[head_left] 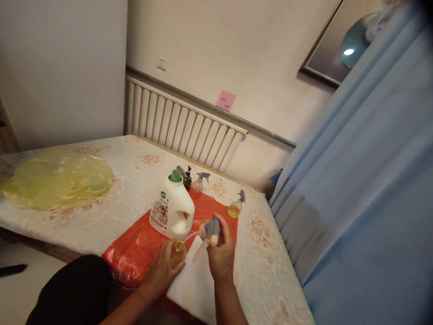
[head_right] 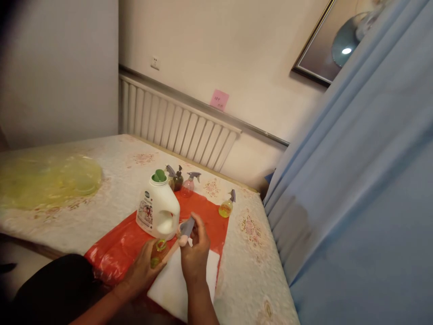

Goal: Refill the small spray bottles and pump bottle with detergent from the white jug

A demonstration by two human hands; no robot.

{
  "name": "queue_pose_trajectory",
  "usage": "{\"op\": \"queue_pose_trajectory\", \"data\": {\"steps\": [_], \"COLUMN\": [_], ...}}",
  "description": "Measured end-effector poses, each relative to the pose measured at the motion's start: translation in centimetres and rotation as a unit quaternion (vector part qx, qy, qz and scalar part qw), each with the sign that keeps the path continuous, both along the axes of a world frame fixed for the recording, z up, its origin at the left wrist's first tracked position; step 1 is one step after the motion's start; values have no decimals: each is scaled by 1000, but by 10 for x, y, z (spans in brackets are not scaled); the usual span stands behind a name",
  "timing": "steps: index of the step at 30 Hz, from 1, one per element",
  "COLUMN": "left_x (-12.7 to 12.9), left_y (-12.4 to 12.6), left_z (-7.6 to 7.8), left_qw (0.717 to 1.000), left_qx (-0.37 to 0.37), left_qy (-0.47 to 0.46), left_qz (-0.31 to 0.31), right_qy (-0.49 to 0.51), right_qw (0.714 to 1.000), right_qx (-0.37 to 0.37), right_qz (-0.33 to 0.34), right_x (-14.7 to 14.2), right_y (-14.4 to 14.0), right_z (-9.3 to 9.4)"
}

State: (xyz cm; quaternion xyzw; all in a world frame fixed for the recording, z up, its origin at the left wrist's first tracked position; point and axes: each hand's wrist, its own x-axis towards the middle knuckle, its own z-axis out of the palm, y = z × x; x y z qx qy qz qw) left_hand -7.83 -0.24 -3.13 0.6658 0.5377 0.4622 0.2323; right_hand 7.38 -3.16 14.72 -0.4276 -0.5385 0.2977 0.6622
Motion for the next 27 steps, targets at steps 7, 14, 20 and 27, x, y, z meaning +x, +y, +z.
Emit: {"op": "queue_pose_trajectory", "data": {"steps": [7,14,20,27], "left_x": [-1,-1,0,-2], "left_y": [1,2,2,0], "left_z": [0,-3,-1,1], "left_qw": [1000,1000,1000,999], "left_qx": [-11,-23,-23,-36], "left_qy": [13,10,-5,8], "left_qz": [8,-4,-1,-5], "right_qy": [167,271,300,283], "right_qw": [982,941,907,886], "right_qx": [-28,-57,-131,-196], "right_qz": [-82,-194,-266,-309], "right_x": [31,72,92,100], "right_y": [25,65,90,110], "right_z": [-12,-69,-126,-161]}}
